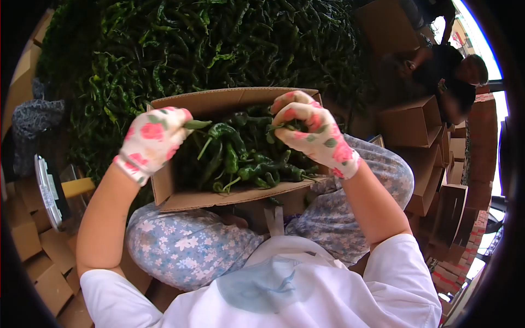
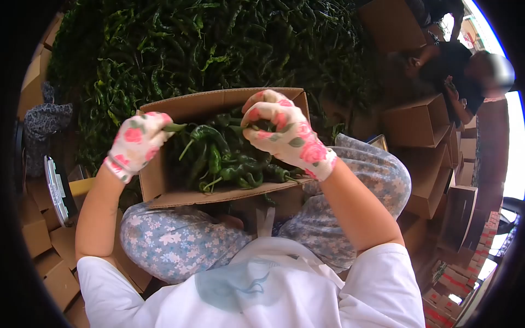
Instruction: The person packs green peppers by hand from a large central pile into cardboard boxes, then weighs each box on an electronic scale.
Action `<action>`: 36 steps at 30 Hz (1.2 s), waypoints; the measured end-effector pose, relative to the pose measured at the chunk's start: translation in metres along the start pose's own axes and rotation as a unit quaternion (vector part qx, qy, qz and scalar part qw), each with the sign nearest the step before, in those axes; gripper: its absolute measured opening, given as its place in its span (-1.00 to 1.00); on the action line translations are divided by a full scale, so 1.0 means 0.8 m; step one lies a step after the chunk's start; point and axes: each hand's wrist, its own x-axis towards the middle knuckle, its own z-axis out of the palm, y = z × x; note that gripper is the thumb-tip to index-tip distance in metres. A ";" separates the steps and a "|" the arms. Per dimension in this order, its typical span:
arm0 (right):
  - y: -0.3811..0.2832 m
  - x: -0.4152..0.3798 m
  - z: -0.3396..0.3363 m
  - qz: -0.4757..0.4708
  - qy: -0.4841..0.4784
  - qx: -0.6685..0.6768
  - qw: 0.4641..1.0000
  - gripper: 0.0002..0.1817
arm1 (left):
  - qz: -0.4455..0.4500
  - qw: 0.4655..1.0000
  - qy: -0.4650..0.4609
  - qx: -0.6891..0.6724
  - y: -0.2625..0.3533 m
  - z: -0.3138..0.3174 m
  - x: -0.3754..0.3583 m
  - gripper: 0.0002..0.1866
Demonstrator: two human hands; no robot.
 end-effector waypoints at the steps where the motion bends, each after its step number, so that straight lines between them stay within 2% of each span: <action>1: -0.014 -0.002 -0.010 -0.009 0.034 0.049 0.998 -0.86 | -0.019 0.995 0.049 -0.089 0.003 -0.024 -0.015 -0.84; 2: -0.020 -0.005 -0.020 -0.013 0.040 0.060 0.997 -0.86 | -0.175 0.956 0.012 -0.235 0.005 -0.051 -0.037 -0.81; 3: -0.024 -0.012 -0.025 -0.015 0.055 0.135 0.989 -0.85 | -0.213 0.888 0.083 -0.398 -0.004 -0.060 -0.069 -0.78; 4: -0.017 -0.012 -0.036 -0.065 0.068 0.120 0.988 -0.84 | -0.249 0.880 0.112 -0.388 -0.024 -0.071 -0.099 -0.78; 5: -0.019 -0.017 -0.043 -0.117 0.080 0.096 0.985 -0.83 | -0.284 0.828 0.182 -0.448 -0.058 -0.059 -0.143 -0.81; 6: -0.023 -0.024 -0.045 -0.158 0.097 0.069 0.980 -0.84 | -0.303 0.818 0.163 -0.460 -0.091 -0.048 -0.190 -0.79; 7: -0.023 -0.033 -0.039 -0.159 0.100 0.073 0.979 -0.84 | -0.373 0.822 0.111 -0.415 -0.117 -0.035 -0.227 -0.77; 8: -0.027 -0.043 -0.034 -0.149 0.076 0.086 0.982 -0.83 | -0.454 0.833 0.018 -0.317 -0.127 -0.024 -0.255 -0.63; 9: -0.034 -0.046 -0.036 -0.148 0.053 0.094 0.983 -0.82 | -0.354 0.916 -0.139 0.129 -0.169 0.004 -0.316 -0.46; 10: -0.042 -0.049 -0.045 -0.228 0.010 0.080 0.970 -0.80 | -0.405 0.890 -0.125 0.166 -0.128 0.003 -0.296 -0.42; 11: -0.043 -0.058 -0.041 -0.253 -0.012 0.104 0.962 -0.78 | -0.463 0.855 -0.117 0.205 -0.079 -0.005 -0.280 -0.37; 12: -0.043 -0.066 -0.038 -0.277 -0.037 0.128 0.951 -0.77 | -0.433 0.899 -0.025 0.065 -0.083 -0.004 -0.278 -0.39; 13: -0.038 -0.080 -0.032 -0.221 -0.078 0.078 0.969 -0.73 | -0.386 0.917 0.070 -0.075 -0.091 -0.002 -0.271 -0.40; 14: -0.027 -0.093 -0.023 -0.161 -0.116 0.030 0.980 -0.68 | -0.433 0.878 0.113 -0.172 -0.026 -0.015 -0.221 -0.39; 15: -0.012 -0.099 -0.014 -0.098 -0.154 -0.020 0.983 -0.63 | -0.440 0.874 0.119 -0.169 -0.019 -0.014 -0.197 -0.40; 16: 0.018 -0.092 -0.024 -0.002 -0.021 -0.150 0.988 -0.56 | -0.430 0.880 0.124 -0.159 -0.011 -0.009 -0.169 -0.43; 17: 0.048 -0.084 -0.034 0.123 0.087 -0.249 0.957 -0.47 | -0.402 0.911 0.074 -0.047 -0.009 -0.007 -0.139 -0.38; 18: 0.083 -0.063 -0.040 0.267 0.001 -0.281 0.922 -0.40 | -0.405 0.913 0.043 0.031 -0.030 0.011 -0.121 -0.30; 19: 0.107 -0.052 -0.034 0.306 -0.073 -0.309 0.898 -0.36 | -0.413 0.908 -0.002 0.069 -0.038 0.023 -0.095 -0.27; 20: 0.118 -0.042 -0.028 0.319 -0.123 -0.298 0.891 -0.41 | -0.468 0.882 -0.050 0.022 -0.029 0.032 -0.072 -0.30; 21: 0.148 -0.040 -0.018 0.327 -0.089 -0.202 0.919 -0.52 | -0.435 0.895 -0.084 0.051 -0.032 0.040 -0.063 -0.39; 23: 0.120 -0.032 -0.004 0.287 -0.061 -0.228 0.928 -0.62 | -0.346 0.923 -0.064 0.158 -0.081 0.059 -0.080 -0.52; 25: 0.053 -0.045 -0.004 0.195 -0.063 -0.258 0.944 -0.66 | -0.378 0.906 -0.030 0.186 -0.082 0.054 -0.110 -0.60; 26: 0.027 -0.055 -0.011 0.165 -0.056 -0.257 0.950 -0.65 | -0.374 0.908 0.030 0.186 -0.092 0.056 -0.129 -0.62; 27: 0.017 -0.065 -0.031 0.152 -0.041 -0.242 0.957 -0.67 | -0.380 0.904 0.069 0.184 -0.059 0.043 -0.126 -0.66; 29: 0.035 -0.082 -0.082 0.202 0.015 -0.187 0.961 -0.69 | -0.335 0.918 0.079 0.195 0.001 0.011 -0.097 -0.69; 33: 0.070 -0.163 -0.179 0.221 0.117 -0.179 0.952 -0.71 | -0.198 0.965 0.121 0.124 0.088 0.000 -0.010 -0.67; 34: 0.069 -0.191 -0.193 0.269 0.151 -0.101 0.946 -0.72 | -0.182 0.966 0.141 0.113 0.120 -0.005 0.018 -0.68; 35: 0.069 -0.217 -0.202 0.287 0.168 -0.105 0.937 -0.72 | -0.165 0.969 0.158 0.099 0.148 -0.011 0.044 -0.68; 36: 0.069 -0.242 -0.207 0.300 0.202 -0.117 0.925 -0.73 | -0.094 0.973 0.182 0.107 0.156 -0.011 0.070 -0.69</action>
